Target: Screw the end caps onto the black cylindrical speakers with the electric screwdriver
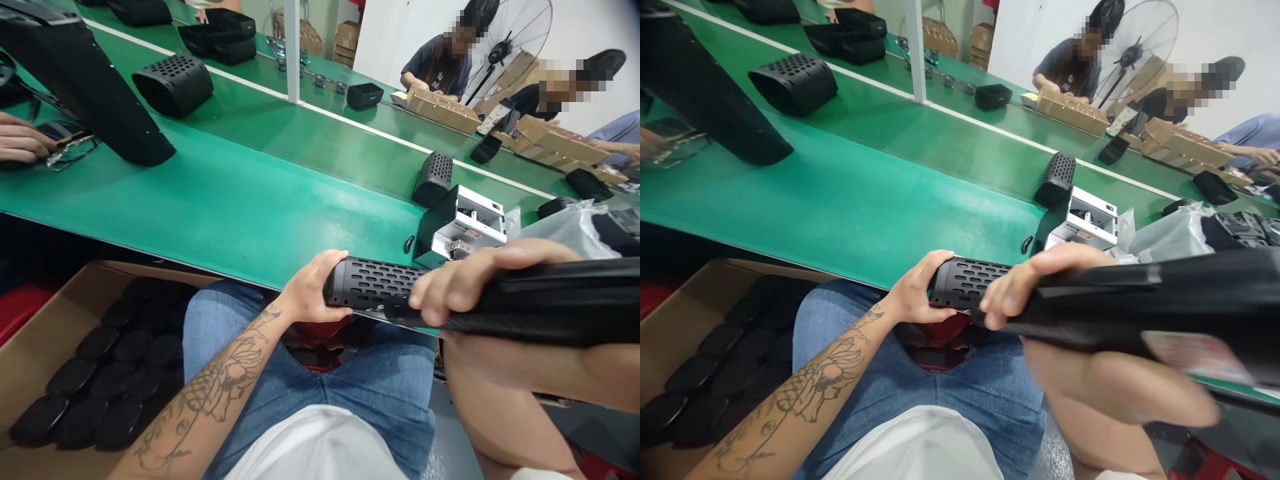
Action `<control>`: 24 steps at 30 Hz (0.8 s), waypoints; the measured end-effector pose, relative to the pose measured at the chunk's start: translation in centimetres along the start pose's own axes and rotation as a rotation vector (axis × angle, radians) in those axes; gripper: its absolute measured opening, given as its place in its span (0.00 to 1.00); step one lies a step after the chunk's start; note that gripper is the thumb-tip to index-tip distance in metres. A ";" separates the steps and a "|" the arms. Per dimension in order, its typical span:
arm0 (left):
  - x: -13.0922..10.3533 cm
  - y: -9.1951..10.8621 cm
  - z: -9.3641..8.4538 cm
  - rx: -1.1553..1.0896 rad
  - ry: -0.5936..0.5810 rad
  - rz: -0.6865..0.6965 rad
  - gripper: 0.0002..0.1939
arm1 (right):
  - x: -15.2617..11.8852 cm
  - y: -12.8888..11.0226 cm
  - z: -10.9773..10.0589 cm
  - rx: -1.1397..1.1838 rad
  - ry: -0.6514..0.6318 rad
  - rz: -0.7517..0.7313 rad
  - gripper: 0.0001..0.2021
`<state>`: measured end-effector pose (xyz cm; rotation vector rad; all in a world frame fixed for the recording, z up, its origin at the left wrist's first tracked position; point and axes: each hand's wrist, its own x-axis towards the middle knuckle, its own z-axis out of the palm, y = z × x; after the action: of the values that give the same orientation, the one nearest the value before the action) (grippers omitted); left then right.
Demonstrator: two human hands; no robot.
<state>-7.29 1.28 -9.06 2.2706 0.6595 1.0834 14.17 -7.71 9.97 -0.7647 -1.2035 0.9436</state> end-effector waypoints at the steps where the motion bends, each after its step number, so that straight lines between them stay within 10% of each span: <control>1: 0.0 0.0 0.0 -0.005 0.004 -0.004 0.54 | -0.2 0.5 1.6 -0.004 0.024 -0.008 0.25; 6: 0.1 0.4 0.1 -0.010 0.021 -0.021 0.53 | 0.8 3.3 5.4 0.049 0.066 -0.007 0.26; 24: 0.0 0.1 0.2 -0.012 0.028 0.019 0.52 | 1.1 6.3 5.0 0.058 -0.130 -0.005 0.25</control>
<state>-7.07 1.16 -9.11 2.2599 0.6423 1.1271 8.20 -4.05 5.85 -0.6621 -1.2846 1.0318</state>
